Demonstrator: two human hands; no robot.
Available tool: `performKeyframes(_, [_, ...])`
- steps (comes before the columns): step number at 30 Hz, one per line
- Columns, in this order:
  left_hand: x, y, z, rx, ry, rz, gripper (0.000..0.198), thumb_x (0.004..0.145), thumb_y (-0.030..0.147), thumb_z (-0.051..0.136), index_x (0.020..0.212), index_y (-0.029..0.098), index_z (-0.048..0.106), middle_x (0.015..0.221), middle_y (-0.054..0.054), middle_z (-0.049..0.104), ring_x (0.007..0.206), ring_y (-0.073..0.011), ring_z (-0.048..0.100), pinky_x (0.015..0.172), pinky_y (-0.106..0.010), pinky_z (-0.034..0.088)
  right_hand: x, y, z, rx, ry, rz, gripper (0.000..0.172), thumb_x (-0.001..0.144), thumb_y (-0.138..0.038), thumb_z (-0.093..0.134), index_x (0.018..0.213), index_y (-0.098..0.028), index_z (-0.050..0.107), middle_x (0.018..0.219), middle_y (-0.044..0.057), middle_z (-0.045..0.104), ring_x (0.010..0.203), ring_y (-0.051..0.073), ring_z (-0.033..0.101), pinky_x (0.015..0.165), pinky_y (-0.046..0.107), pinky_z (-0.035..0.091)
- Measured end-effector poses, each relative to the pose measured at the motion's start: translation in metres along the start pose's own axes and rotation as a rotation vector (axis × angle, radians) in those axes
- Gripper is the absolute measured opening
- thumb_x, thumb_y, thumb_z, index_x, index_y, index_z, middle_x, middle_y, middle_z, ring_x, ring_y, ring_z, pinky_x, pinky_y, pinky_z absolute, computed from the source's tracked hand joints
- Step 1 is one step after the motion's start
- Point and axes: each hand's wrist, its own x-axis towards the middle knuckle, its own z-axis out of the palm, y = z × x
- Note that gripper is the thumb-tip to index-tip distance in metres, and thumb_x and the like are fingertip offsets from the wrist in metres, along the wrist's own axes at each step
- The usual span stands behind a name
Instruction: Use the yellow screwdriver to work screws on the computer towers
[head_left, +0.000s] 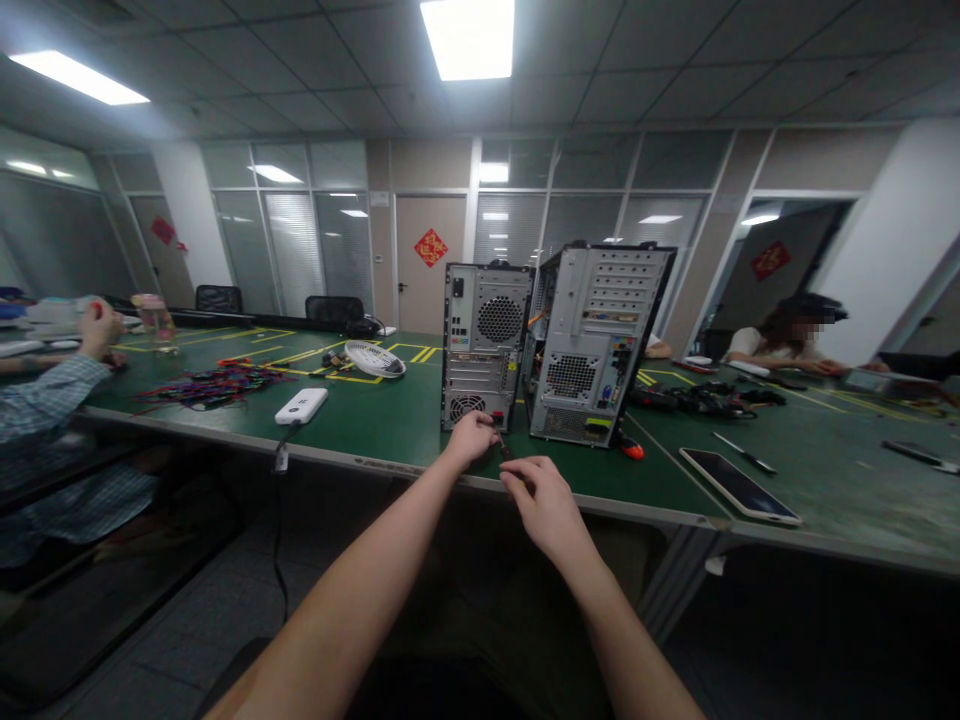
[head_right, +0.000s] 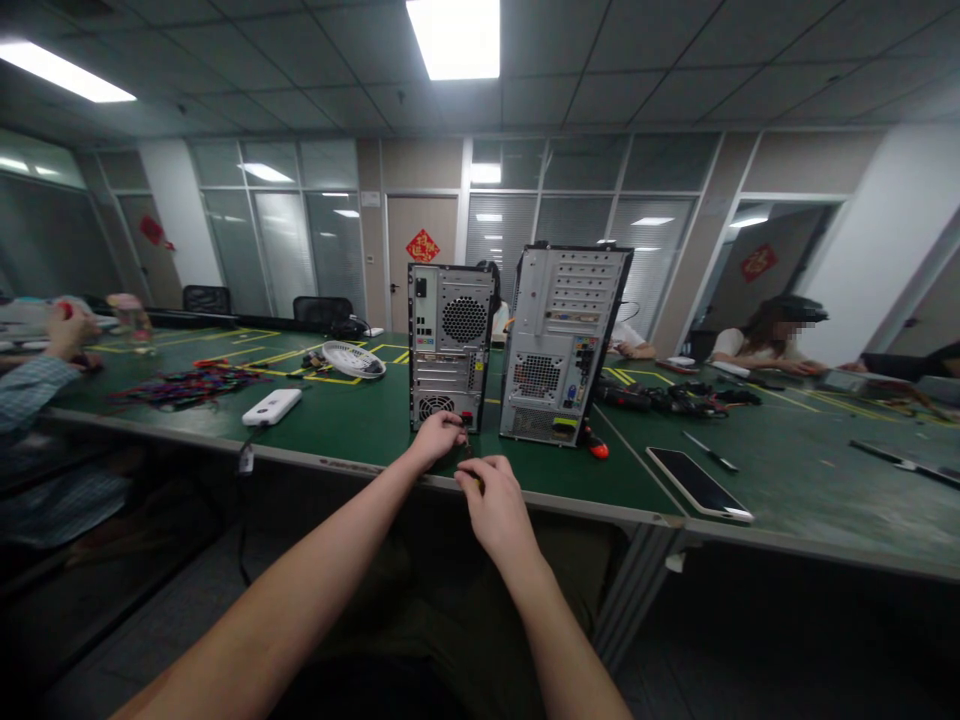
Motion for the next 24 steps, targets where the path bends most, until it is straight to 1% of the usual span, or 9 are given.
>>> performKeyframes(3, [0.002, -0.002, 0.001, -0.016, -0.010, 0.007, 0.021, 0.083, 0.010, 0.062, 0.104, 0.014, 0.065, 0.078, -0.006, 0.075, 0.071, -0.0157, 0.072, 0.073, -0.026, 0.055, -0.001, -0.001, -0.001, -0.005, -0.019, 0.024, 0.021, 0.090, -0.030, 0.065, 0.105, -0.021, 0.076, 0.111, 0.008, 0.063, 0.094, 0.020, 0.065, 0.089, 0.035, 0.053])
performKeyframes(8, [0.001, -0.002, 0.000, 0.021, 0.007, 0.007, 0.027, 0.079, 0.012, 0.070, 0.106, 0.015, 0.065, 0.082, -0.007, 0.076, 0.074, -0.0165, 0.072, 0.077, -0.028, 0.055, -0.003, 0.000, 0.001, 0.012, -0.059, 0.013, 0.026, 0.086, -0.023, 0.065, 0.110, -0.021, 0.074, 0.112, 0.008, 0.064, 0.090, 0.019, 0.066, 0.084, 0.032, 0.053])
performKeyframes(14, [-0.002, 0.002, 0.000, 0.052, 0.022, -0.017, 0.030, 0.078, 0.015, 0.073, 0.107, 0.015, 0.066, 0.084, -0.007, 0.077, 0.076, -0.0167, 0.072, 0.080, -0.029, 0.055, -0.003, -0.002, -0.001, -0.021, -0.065, 0.023, 0.026, 0.085, -0.032, 0.063, 0.109, -0.024, 0.071, 0.095, 0.004, 0.067, 0.079, 0.019, 0.063, 0.076, 0.032, 0.050])
performKeyframes(17, [-0.004, 0.004, -0.001, 0.050, 0.025, -0.016, 0.029, 0.078, 0.015, 0.072, 0.107, 0.015, 0.067, 0.084, -0.007, 0.077, 0.077, -0.0172, 0.073, 0.080, -0.028, 0.055, -0.003, -0.002, -0.001, 0.000, -0.067, 0.036, 0.026, 0.086, -0.036, 0.061, 0.109, -0.025, 0.068, 0.093, 0.003, 0.070, 0.076, 0.019, 0.062, 0.072, 0.031, 0.048])
performKeyframes(21, [-0.006, 0.008, -0.001, 0.042, 0.021, -0.022, 0.027, 0.081, 0.015, 0.070, 0.107, 0.014, 0.067, 0.084, -0.008, 0.077, 0.078, -0.0171, 0.073, 0.080, -0.028, 0.055, -0.003, -0.001, 0.001, 0.028, -0.051, 0.053, 0.025, 0.088, -0.037, 0.059, 0.109, -0.024, 0.066, 0.093, 0.003, 0.071, 0.073, 0.018, 0.061, 0.070, 0.031, 0.047])
performKeyframes(24, [-0.007, 0.008, -0.001, 0.031, 0.016, -0.021, 0.025, 0.081, 0.015, 0.070, 0.106, 0.015, 0.067, 0.085, -0.007, 0.077, 0.077, -0.0168, 0.073, 0.080, -0.028, 0.055, -0.003, 0.000, 0.001, 0.030, 0.002, 0.020, 0.023, 0.089, -0.034, 0.059, 0.107, -0.023, 0.067, 0.103, 0.006, 0.068, 0.077, 0.018, 0.062, 0.075, 0.032, 0.050])
